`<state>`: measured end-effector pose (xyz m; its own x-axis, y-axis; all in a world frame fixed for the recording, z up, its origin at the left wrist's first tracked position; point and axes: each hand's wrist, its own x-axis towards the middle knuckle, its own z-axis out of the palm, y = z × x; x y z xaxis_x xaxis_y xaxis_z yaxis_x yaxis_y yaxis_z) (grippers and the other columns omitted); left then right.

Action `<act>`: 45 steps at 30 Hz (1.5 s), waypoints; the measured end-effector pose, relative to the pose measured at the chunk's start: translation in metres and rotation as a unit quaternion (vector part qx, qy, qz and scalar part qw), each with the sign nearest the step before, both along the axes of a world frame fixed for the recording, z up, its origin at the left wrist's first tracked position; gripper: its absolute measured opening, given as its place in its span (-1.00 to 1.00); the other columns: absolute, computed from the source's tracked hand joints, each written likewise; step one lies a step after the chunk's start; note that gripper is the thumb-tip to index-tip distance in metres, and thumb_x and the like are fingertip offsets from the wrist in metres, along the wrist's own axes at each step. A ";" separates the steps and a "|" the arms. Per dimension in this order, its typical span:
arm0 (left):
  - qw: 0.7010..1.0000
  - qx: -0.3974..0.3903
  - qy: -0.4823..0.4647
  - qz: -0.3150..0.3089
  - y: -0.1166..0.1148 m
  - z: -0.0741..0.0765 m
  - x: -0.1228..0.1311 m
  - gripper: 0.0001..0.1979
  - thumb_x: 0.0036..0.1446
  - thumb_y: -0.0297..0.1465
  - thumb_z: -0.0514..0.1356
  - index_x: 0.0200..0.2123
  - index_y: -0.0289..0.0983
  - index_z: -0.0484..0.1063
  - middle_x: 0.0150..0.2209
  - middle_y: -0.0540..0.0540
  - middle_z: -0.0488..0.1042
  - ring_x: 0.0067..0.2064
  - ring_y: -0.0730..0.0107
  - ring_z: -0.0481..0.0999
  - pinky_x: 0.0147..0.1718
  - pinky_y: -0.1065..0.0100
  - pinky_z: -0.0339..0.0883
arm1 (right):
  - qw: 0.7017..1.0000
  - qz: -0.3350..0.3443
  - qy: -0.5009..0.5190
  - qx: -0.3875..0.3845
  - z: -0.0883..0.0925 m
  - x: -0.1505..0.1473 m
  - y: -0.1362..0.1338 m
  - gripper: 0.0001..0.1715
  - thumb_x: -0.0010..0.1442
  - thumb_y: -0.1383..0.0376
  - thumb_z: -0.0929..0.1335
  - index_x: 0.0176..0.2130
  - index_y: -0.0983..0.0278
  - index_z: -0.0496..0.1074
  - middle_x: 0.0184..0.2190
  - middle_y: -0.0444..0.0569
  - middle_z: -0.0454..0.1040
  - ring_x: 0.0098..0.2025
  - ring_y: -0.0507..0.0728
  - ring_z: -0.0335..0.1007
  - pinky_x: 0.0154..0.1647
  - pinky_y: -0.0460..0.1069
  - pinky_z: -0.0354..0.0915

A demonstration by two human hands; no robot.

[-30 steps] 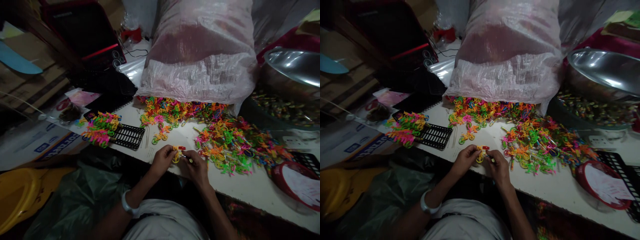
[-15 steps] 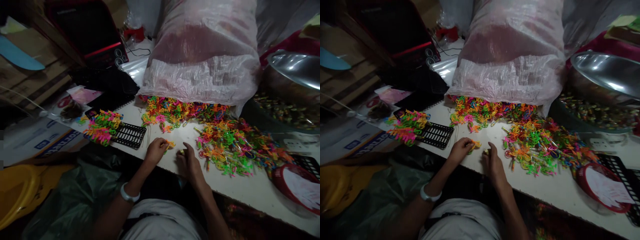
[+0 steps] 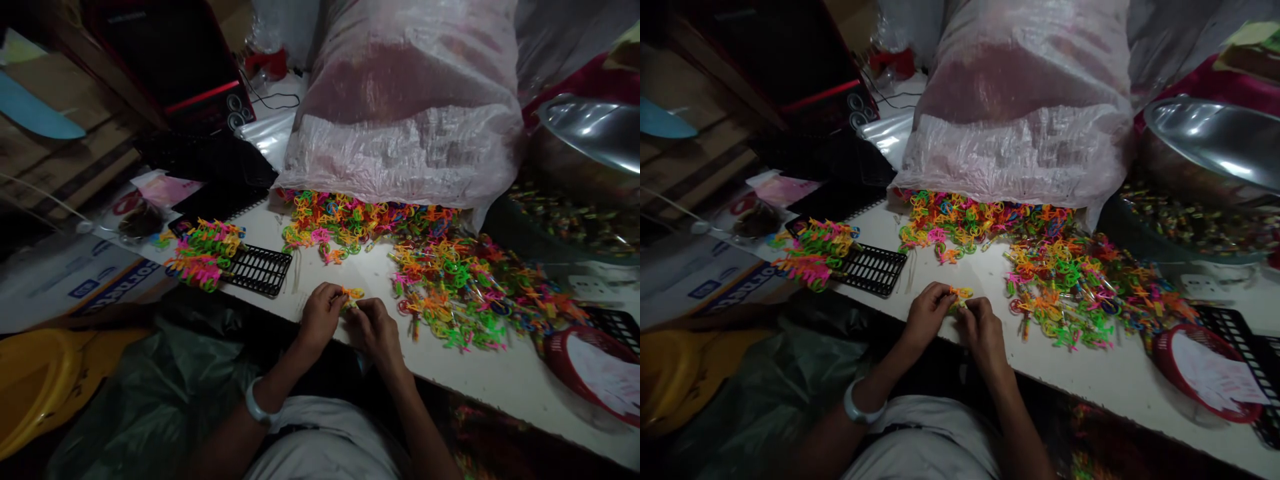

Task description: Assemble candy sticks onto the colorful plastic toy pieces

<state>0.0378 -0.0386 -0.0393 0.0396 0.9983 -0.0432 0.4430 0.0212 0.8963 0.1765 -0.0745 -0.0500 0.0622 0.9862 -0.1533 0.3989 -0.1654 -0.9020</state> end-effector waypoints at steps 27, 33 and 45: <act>0.930 0.146 0.322 -0.098 0.055 -0.018 0.000 -0.61 0.13 -0.50 0.15 0.05 -0.26 0.26 0.06 -0.20 0.35 0.08 0.12 0.27 0.03 0.13 0.18 | 0.857 -0.147 -0.423 0.255 0.035 0.093 0.057 -0.66 0.16 0.36 0.25 -0.04 0.35 0.36 0.02 0.23 0.36 0.08 0.32 0.21 0.07 0.24 0.12; 0.936 0.154 0.310 -0.070 0.040 -0.021 -0.010 -0.77 0.17 -0.46 0.11 -0.07 -0.28 0.34 -0.17 -0.15 0.41 -0.10 0.20 0.33 -0.06 0.19 0.24 | 0.880 0.050 -0.421 0.211 -0.002 0.031 0.123 -0.59 0.17 0.45 0.20 0.00 0.33 0.37 -0.01 0.16 0.38 0.01 0.26 0.18 -0.01 0.12 0.13; 0.984 -0.082 -0.148 0.049 0.036 -0.012 -0.019 -0.79 0.14 -0.30 0.13 -0.27 -0.29 0.48 -0.31 -0.09 0.52 -0.27 0.36 0.48 -0.26 0.35 0.34 | 0.991 0.055 -0.077 0.097 -0.006 -0.004 0.045 -0.72 0.27 0.15 0.22 -0.10 0.25 0.30 -0.34 -0.07 0.44 -0.37 0.07 0.35 -0.33 -0.05 0.27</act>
